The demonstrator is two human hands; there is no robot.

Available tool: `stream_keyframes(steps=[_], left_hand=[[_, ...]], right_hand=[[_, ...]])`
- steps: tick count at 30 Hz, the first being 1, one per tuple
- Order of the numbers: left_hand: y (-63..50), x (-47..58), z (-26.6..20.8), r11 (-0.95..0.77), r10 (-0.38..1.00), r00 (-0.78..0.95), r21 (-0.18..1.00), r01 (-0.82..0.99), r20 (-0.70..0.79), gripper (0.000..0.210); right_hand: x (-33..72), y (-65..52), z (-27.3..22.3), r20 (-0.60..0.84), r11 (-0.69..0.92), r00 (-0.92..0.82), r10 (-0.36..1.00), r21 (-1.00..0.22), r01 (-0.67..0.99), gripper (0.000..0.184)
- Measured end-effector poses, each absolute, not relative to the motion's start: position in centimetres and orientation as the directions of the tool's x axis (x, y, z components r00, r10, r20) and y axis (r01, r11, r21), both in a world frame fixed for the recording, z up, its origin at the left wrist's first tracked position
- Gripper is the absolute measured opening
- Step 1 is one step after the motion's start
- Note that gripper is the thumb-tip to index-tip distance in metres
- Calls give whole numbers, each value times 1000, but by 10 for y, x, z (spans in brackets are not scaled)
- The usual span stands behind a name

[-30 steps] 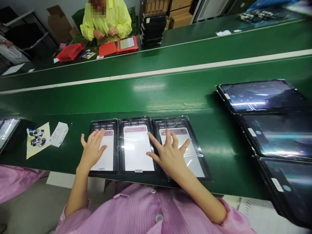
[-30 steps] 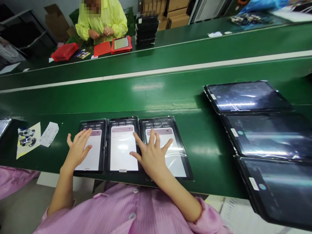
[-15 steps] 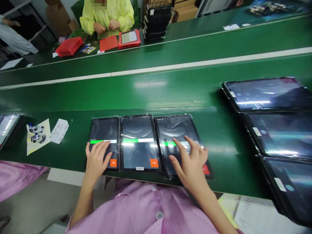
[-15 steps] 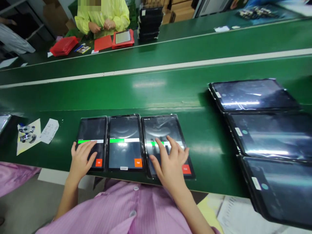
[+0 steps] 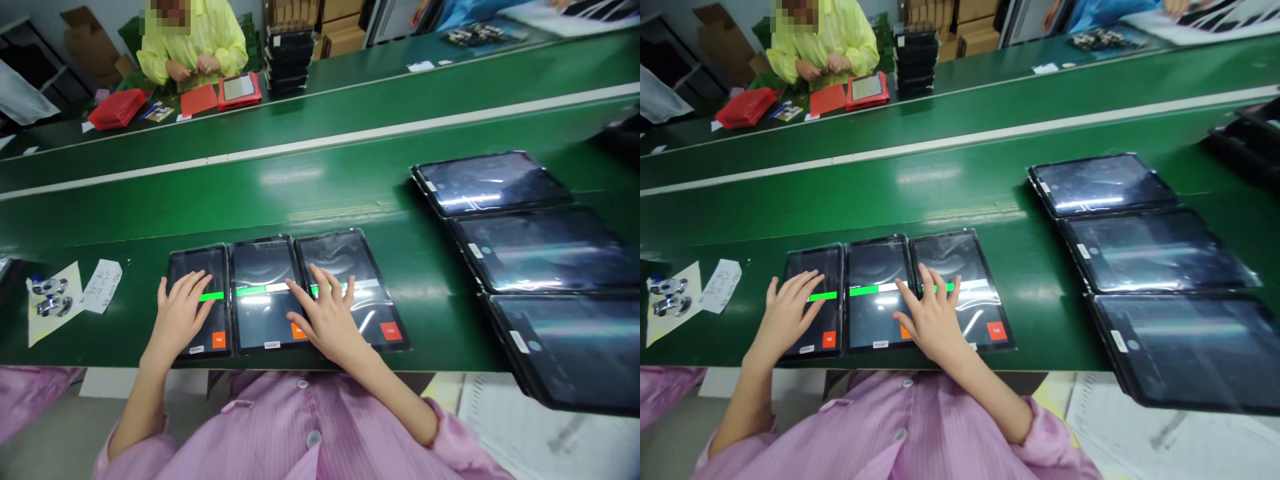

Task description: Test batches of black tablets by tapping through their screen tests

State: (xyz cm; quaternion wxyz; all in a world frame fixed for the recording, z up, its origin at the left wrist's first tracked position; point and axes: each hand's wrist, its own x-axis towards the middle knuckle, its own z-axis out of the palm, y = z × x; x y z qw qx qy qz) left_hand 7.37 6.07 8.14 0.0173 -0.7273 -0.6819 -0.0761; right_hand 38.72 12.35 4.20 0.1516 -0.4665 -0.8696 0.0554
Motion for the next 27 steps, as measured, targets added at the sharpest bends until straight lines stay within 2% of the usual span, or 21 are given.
stream_keyframes(steps=[5, 9, 14, 20, 23, 25, 27], left_hand=[[106, 72, 87, -193, 980, 193, 5, 981, 43, 46], [139, 71, 83, -212, 977, 212, -38, 977, 5, 46], [158, 70, 75, -175, 984, 172, -57, 983, -51, 52], [161, 70, 78, -113, 986, 103, -67, 991, -134, 50], [162, 70, 85, -77, 983, 64, -69, 995, -171, 49], [162, 71, 90, -62, 977, 48, -63, 996, -210, 49], [162, 73, 93, -52, 970, 35, -68, 996, -240, 51]], right_hand=[[389, 122, 43, 193, 562, -528, 827, -241, 791, 55], [420, 126, 46, 253, 466, -406, 878, -264, 844, 47], [478, 136, 35, 304, 311, -218, 927, -301, 902, 39], [508, 139, 27, 286, 350, -267, 920, -296, 889, 35], [517, 153, 29, 327, 356, -225, 918, -431, 829, 36], [522, 172, 27, 342, 307, -106, 934, -612, 729, 39], [522, 196, 18, 259, 209, 3, 966, -788, 580, 40]])
